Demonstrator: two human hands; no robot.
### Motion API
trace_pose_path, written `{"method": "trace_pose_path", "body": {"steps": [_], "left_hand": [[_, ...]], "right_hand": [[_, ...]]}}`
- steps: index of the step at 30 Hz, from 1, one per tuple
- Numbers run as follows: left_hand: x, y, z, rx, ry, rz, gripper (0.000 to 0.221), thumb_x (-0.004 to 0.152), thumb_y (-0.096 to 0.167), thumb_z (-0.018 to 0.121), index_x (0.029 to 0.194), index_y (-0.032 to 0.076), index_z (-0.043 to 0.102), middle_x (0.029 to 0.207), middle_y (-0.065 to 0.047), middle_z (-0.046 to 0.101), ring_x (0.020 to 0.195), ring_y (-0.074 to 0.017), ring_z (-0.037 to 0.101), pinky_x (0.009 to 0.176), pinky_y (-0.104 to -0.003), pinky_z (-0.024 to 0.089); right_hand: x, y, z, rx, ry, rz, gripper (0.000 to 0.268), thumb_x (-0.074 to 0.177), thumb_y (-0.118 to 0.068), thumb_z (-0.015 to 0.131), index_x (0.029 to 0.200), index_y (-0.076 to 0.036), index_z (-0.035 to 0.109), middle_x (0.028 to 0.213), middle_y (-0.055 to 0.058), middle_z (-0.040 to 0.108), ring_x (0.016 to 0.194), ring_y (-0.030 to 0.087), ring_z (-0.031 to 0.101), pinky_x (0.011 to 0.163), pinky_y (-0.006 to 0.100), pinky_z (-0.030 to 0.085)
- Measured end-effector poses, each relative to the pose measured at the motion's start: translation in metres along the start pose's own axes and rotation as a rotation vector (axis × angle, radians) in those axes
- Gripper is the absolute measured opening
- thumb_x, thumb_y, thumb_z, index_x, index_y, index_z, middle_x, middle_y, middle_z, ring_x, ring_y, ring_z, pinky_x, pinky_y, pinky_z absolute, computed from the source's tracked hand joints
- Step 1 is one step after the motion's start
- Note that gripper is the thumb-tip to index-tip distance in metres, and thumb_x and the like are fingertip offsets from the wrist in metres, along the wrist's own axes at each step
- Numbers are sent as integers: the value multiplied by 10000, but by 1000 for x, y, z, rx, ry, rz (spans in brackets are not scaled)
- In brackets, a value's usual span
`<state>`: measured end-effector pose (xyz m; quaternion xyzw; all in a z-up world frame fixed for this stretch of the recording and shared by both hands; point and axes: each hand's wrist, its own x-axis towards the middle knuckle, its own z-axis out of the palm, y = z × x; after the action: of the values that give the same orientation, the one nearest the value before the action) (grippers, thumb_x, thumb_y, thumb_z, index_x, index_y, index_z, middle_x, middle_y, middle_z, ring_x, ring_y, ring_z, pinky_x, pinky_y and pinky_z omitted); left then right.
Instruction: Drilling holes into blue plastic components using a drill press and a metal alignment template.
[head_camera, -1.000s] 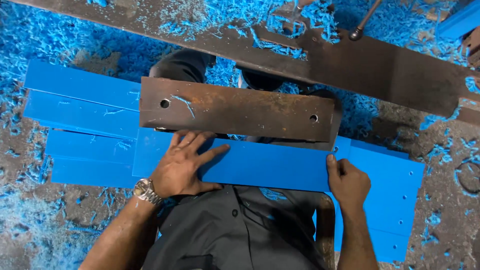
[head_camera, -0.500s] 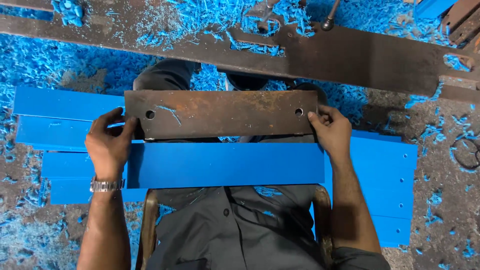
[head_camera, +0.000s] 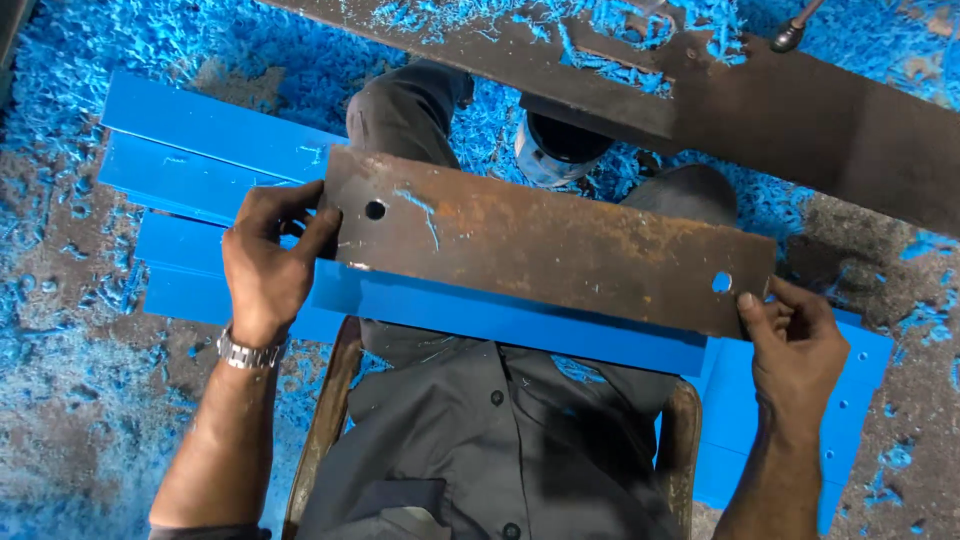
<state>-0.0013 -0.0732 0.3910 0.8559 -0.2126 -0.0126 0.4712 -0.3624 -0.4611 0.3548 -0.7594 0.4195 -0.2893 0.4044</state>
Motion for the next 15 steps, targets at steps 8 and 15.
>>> {"method": "trace_pose_path", "body": {"steps": [8, 15], "left_hand": [[-53, -12, -11, 4, -40, 12, 328, 929, 88, 800, 1245, 32, 733, 1116, -100, 689, 850, -144, 665, 724, -283, 551], [-61, -19, -12, -30, -54, -34, 337, 944, 102, 788, 1268, 35, 723, 1165, -91, 673, 906, -119, 654, 749, -271, 559]], "right_hand": [[-53, 34, 6, 33, -11, 93, 412, 943, -101, 822, 1290, 55, 665, 914, -12, 628, 794, 41, 514, 683, 210, 419], [-58, 24, 6, -11, -47, 96, 437, 922, -130, 816, 1286, 51, 655, 884, -1, 629, 790, 48, 525, 693, 220, 444]]}}
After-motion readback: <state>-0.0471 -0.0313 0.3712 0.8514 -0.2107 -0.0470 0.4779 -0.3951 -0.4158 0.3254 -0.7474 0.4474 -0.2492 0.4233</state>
